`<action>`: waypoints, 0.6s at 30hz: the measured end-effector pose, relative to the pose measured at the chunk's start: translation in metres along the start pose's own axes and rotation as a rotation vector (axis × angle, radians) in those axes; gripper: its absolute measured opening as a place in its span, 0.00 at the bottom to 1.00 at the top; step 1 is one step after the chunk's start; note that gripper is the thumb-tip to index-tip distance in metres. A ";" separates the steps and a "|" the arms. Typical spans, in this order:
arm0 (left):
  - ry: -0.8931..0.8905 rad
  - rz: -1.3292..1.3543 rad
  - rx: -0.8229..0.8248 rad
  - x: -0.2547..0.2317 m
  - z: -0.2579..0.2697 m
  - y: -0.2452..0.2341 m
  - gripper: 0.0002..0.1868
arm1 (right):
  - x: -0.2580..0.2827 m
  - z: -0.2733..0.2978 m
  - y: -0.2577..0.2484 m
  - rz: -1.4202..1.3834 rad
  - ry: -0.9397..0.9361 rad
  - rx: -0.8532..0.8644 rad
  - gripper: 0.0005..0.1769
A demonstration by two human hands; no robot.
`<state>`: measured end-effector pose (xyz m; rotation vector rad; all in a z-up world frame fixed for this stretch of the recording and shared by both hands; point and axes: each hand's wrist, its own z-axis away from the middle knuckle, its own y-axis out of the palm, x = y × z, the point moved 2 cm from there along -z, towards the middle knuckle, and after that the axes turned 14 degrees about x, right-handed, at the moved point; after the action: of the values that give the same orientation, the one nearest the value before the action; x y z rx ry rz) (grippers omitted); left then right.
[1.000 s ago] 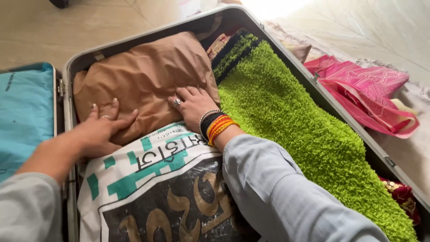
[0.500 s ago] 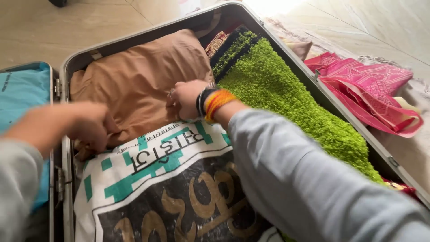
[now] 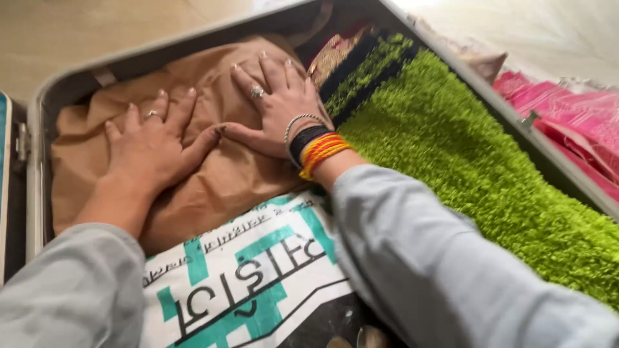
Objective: The person is packing various clothes, sweaters, and paper bags into a suitcase laid out on a tiled floor.
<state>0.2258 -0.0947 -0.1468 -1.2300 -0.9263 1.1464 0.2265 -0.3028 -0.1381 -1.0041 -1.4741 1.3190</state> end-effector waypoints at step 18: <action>-0.210 0.247 0.600 -0.070 0.104 -0.029 0.36 | 0.067 0.108 -0.058 -0.217 0.178 0.586 0.40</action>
<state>0.1149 -0.1397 -0.0997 -0.7505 -0.5207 1.6280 0.1036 -0.2744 -0.0778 -0.5428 -0.9434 1.3485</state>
